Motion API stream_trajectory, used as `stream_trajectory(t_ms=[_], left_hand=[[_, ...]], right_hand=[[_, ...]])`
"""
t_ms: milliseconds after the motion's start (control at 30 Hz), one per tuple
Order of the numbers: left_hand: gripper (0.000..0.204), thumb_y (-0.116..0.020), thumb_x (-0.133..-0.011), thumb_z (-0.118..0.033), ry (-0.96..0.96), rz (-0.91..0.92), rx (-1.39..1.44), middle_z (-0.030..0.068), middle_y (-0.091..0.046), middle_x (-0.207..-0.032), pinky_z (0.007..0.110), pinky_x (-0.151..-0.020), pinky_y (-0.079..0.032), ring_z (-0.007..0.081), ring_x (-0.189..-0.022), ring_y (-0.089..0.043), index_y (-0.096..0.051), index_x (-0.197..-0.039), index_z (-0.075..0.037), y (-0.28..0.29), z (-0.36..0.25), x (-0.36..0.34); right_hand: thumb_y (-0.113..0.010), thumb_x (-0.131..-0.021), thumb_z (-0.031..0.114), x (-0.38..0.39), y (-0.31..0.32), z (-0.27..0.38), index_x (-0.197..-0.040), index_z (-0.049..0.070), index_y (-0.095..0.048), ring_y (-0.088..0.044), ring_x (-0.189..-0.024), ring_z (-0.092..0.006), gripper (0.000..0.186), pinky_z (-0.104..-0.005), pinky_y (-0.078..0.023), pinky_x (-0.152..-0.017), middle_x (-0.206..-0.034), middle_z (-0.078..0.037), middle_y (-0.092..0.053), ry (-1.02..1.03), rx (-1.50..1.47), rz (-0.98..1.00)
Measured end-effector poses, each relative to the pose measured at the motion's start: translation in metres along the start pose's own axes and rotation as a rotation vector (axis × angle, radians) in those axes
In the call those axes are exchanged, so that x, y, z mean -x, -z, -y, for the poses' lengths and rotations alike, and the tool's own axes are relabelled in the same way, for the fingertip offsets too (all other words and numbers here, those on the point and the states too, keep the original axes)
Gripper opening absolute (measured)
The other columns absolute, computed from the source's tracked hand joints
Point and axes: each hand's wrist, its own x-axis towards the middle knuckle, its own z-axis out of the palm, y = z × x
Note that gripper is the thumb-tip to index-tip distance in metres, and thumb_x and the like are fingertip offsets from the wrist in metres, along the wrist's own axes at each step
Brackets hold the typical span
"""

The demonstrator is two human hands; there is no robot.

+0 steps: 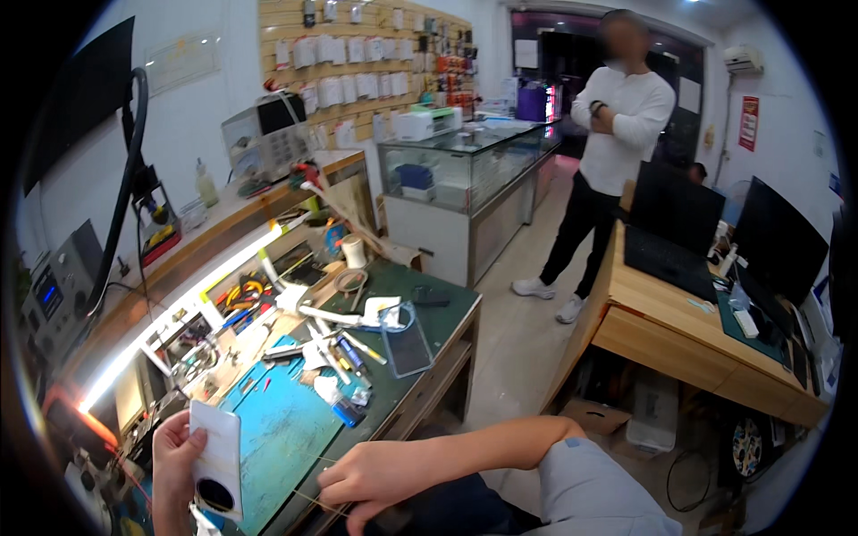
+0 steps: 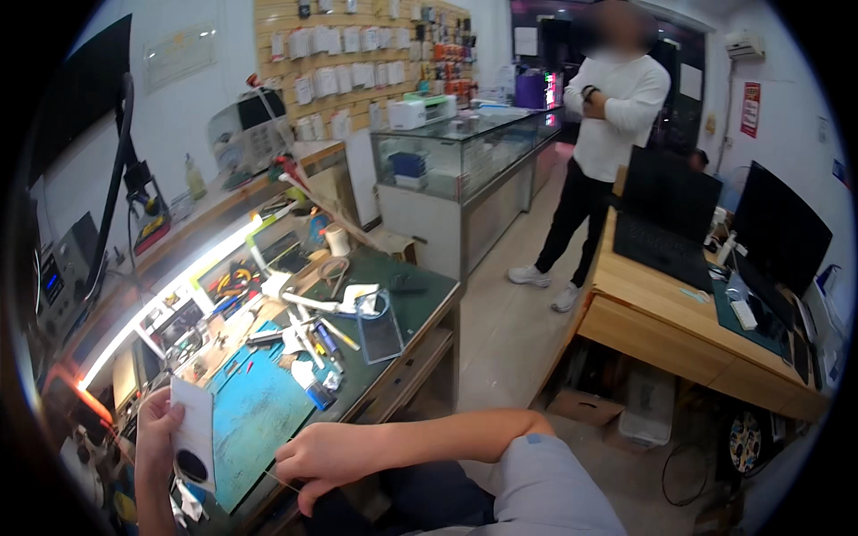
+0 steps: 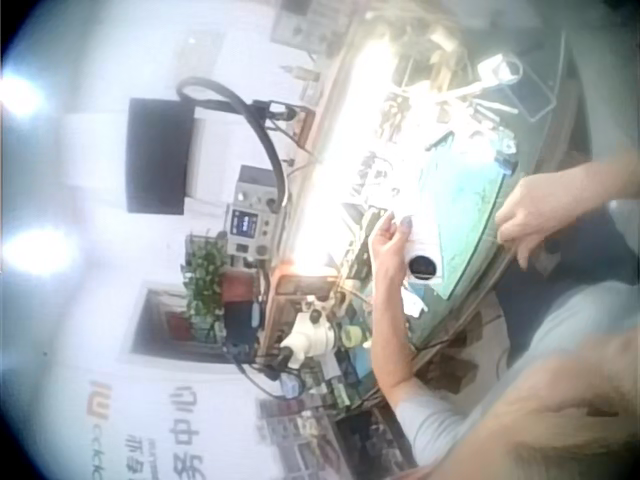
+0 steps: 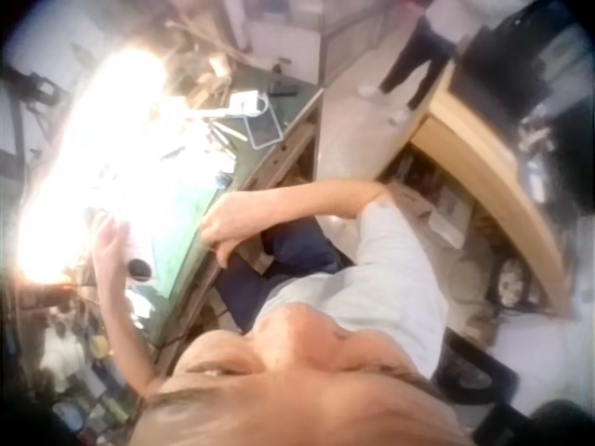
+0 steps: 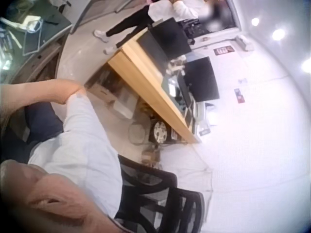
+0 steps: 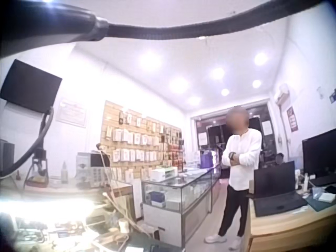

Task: The person applies adhesive to the internal frame of a disassembled white smartphone, then aligns and presses the back cover into place. They secure the device with rubber bands and hand it to another person.

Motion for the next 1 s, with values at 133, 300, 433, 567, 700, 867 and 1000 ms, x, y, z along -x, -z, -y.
stream_trajectory(t_ms=[133, 300, 433, 567, 700, 867, 1000], left_hand=[[0.045, -0.068, -0.089, -0.012, -0.017, -0.029, 0.022, 0.0123, -0.070, -0.103, 0.029, -0.077, -0.055, 0.0162, -0.086, -0.069, -0.056, -0.128, 0.006, 0.025, -0.007, 0.010], [0.038, -0.067, -0.092, -0.007, -0.411, -0.278, -0.007, 0.0111, -0.071, -0.105, 0.027, -0.076, -0.055, 0.0155, -0.090, -0.069, -0.057, -0.127, 0.003, -0.016, 0.025, 0.027], [0.031, -0.069, -0.075, -0.004, -0.991, 0.073, -1.095, 0.0068, -0.072, -0.098, 0.029, -0.064, -0.058, 0.0210, -0.083, -0.072, -0.070, -0.106, -0.006, -0.035, 0.002, 0.032], [0.035, -0.068, -0.077, -0.012, -1.021, 0.186, -1.356, 0.0033, -0.071, -0.093, 0.029, -0.064, -0.057, 0.0171, -0.078, -0.072, -0.066, -0.111, -0.009, -0.061, 0.005, 0.038], [0.037, -0.068, -0.078, -0.010, -0.849, 0.090, -1.331, 0.0070, -0.071, -0.091, 0.030, -0.064, -0.057, 0.0193, -0.075, -0.071, -0.064, -0.115, -0.009, -0.047, 0.009, 0.041], [0.029, -0.071, -0.084, -0.006, -0.501, -0.117, -0.950, 0.0156, -0.071, -0.090, 0.030, -0.070, -0.054, 0.0226, -0.079, -0.072, -0.066, -0.113, -0.004, -0.023, -0.004, 0.042], [0.029, -0.070, -0.088, -0.007, -0.209, -0.092, -0.715, 0.0118, -0.073, -0.097, 0.028, -0.077, -0.053, 0.0147, -0.089, -0.070, -0.065, -0.115, 0.001, -0.004, -0.009, 0.035]], right_hand=[[-0.066, -0.090, 0.042, 0.035, 0.016, -0.013, -0.123, 0.000, -0.060, -0.063, -0.078, -0.0187, 0.054, -0.0303, -0.051, -0.057, -0.110, -0.010, -0.064, -0.048, -0.727, -0.124], [-0.054, -0.093, 0.055, 0.001, -0.027, -0.021, -0.153, 0.001, -0.016, -0.065, -0.088, -0.0183, 0.090, -0.0200, -0.043, -0.043, -0.160, -0.010, -0.021, 0.244, -2.168, -0.682], [-0.069, -0.089, 0.047, -0.027, -0.028, -0.033, -0.152, -0.002, -0.015, -0.063, -0.099, -0.0233, 0.096, -0.0232, -0.050, -0.047, -0.158, -0.016, -0.019, -0.281, -1.604, -0.365], [-0.081, -0.081, 0.033, -0.053, -0.045, -0.032, -0.137, -0.004, -0.031, -0.063, -0.091, -0.0204, 0.083, -0.0256, -0.052, -0.049, -0.138, -0.018, -0.038, -0.544, -0.786, -0.166], [-0.078, -0.085, 0.022, -0.071, -0.055, -0.024, -0.118, -0.002, -0.040, -0.060, -0.076, -0.0156, 0.056, -0.0320, -0.052, -0.055, -0.114, -0.016, -0.050, -0.741, -0.624, -0.315], [-0.049, -0.085, -0.006, -0.060, -0.066, -0.022, -0.100, 0.003, -0.049, -0.061, -0.067, -0.0161, 0.018, -0.0336, -0.053, -0.066, -0.086, -0.008, -0.060, -0.649, -0.761, -0.375], [-0.056, -0.075, -0.006, -0.057, -0.062, -0.006, -0.066, 0.007, -0.058, -0.067, -0.090, -0.0251, 0.016, -0.0391, -0.051, -0.096, -0.099, -0.004, -0.067, -0.115, -0.255, -0.207]])
